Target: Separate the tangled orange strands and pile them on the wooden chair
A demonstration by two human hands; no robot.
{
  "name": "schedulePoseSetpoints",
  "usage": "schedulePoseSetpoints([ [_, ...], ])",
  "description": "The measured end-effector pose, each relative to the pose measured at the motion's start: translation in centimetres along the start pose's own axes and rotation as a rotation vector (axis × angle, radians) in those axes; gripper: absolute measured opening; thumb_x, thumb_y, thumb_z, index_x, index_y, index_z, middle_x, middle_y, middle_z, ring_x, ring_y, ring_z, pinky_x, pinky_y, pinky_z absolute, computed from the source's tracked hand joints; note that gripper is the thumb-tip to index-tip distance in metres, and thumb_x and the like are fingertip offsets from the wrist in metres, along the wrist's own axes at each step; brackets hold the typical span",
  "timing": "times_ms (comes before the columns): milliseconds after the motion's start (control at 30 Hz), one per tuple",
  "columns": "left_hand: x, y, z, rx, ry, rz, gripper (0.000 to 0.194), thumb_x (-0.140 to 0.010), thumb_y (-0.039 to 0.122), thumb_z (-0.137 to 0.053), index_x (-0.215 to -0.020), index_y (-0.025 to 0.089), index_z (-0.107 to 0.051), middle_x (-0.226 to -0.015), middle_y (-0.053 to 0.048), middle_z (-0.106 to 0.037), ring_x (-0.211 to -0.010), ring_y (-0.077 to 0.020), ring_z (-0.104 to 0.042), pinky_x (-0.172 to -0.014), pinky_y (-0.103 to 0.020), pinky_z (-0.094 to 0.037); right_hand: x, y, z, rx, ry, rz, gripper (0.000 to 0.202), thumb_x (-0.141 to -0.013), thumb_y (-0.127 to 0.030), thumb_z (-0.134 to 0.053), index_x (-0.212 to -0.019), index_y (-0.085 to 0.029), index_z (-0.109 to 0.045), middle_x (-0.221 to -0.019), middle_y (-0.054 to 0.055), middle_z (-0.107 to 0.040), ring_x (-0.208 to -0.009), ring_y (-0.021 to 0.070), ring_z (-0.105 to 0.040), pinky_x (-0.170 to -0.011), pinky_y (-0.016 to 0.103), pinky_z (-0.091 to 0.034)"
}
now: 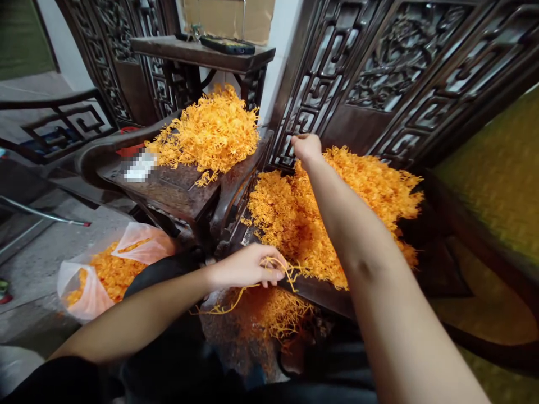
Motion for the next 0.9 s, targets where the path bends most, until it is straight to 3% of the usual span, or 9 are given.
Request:
schedulePoseSetpoints([
  [100,0.6,2.7,1.4,0.300,0.048,-0.108,0.014,-0.085,0.013,-0.075,-0.097,0.012,-0.067,-0.080,-0.002,-0.069,-0.063,-0.0080,-0.063,-0.061,-0.023,-0.054,4.9,-1.3,2.9,-0.198,-0.018,-0.029,0.028,-0.101,-0.041,-0.058,-0.113,-0.016,-0.063,-0.104,0.010,-0.069,-0.092,0.0164,-0.064,-0.081,0.029,-0.054],
  [267,1.4,7.1,5.3,0.647,0.282,-0.416,0.013,-0.086,0.012,-0.074,-0.095,0.017,-0.066,-0.092,-0.001,-0.070,-0.070,-0.0071,-0.065,-0.057,-0.017,-0.050,23.4,-5.9,0.5,-0.642,-0.771,-0.122,0.071,-0.096,-0.082,-0.037,-0.128,-0.023,-0.059,-0.117,0.011,-0.068,-0.100,0.0197,-0.066,-0.085,0.034,-0.057],
  [300,1.4,7.5,5.4,0.642,0.322,-0.456,0.013,-0.086,0.014,-0.074,-0.096,0.018,-0.066,-0.094,-0.001,-0.070,-0.071,-0.0070,-0.065,-0.058,-0.017,-0.051,27.0,-6.3,0.0,-0.666,-0.876,-0.128,0.076,-0.092,-0.086,-0.038,-0.128,-0.023,-0.060,-0.111,0.010,-0.068,-0.095,0.0193,-0.065,-0.083,0.035,-0.057],
  [367,1.6,7.7,5.0,0.585,0.389,-0.503,0.017,-0.087,0.018,-0.076,-0.101,0.019,-0.066,-0.099,-0.002,-0.071,-0.076,-0.0088,-0.068,-0.064,-0.019,-0.055,31.8,-6.0,0.0,-0.622,-0.896,-0.087,0.070,-0.089,-0.080,-0.057,-0.128,-0.022,-0.060,-0.098,0.006,-0.066,-0.085,0.0163,-0.061,-0.079,0.031,-0.054],
  [467,1.8,7.4,3.8,0.415,0.438,-0.519,0.031,-0.084,0.023,-0.080,-0.111,0.020,-0.067,-0.109,-0.004,-0.071,-0.102,-0.0181,-0.073,-0.084,-0.028,-0.061,34.7,-3.8,1.1,-0.425,-0.810,-0.029,0.051,-0.093,-0.055,-0.071,-0.126,-0.019,-0.062,-0.076,-0.003,-0.055,-0.066,0.0105,-0.048,-0.064,0.025,-0.042],
  [567,2.1,7.6,2.8,0.144,0.361,-0.526,0.042,-0.080,0.025,-0.084,-0.119,0.019,-0.068,-0.115,-0.006,-0.069,-0.124,-0.0281,-0.067,-0.098,-0.040,-0.058,36.9,-1.0,2.1,-0.143,-0.875,0.082,0.035,-0.102,-0.046,-0.058,-0.118,-0.016,-0.068,-0.071,-0.002,-0.055,-0.061,0.0101,-0.045,-0.061,0.025,-0.038],
  [633,1.9,7.4,2.3,-0.051,0.226,-0.487,0.048,-0.074,0.026,-0.087,-0.118,0.019,-0.070,-0.116,-0.007,-0.069,-0.126,-0.0308,-0.066,-0.100,-0.042,-0.057,39.7,1.7,1.8,0.213,-1.039,0.216,0.028,-0.102,-0.036,-0.056,-0.109,-0.016,-0.073,-0.083,0.004,-0.067,-0.071,0.0132,-0.057,-0.071,0.028,-0.044],
  [733,1.4,6.0,2.0,-0.206,0.045,-0.376,0.047,-0.068,0.022,-0.087,-0.112,0.016,-0.071,-0.113,-0.009,-0.070,-0.119,-0.0291,-0.067,-0.100,-0.043,-0.057,44.6,8.4,0.5,0.871,-1.272,0.269,0.023,-0.094,-0.015,-0.056,-0.097,-0.012,-0.079,-0.095,0.015,-0.075,-0.087,0.0236,-0.070,-0.081,0.035,-0.050],
  [900,0.4,3.9,4.4,-0.043,0.163,-0.320,0.027,-0.084,0.018,-0.065,-0.110,0.009,-0.069,-0.099,-0.007,-0.065,-0.108,-0.0226,-0.070,-0.091,-0.036,-0.058,47.9,16.0,-3.0,1.097,-1.243,0.135,0.021,-0.093,-0.008,-0.058,-0.102,-0.002,-0.077,-0.121,0.029,-0.070,-0.112,0.0336,-0.070,-0.087,0.043,-0.056],
])
Point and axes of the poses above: each hand's wrist, its own x-axis away from the middle knuckle, its own z-axis out of the back of the hand, y = z × x, the point moved 9 cm from there along -x, towards the middle knuckle
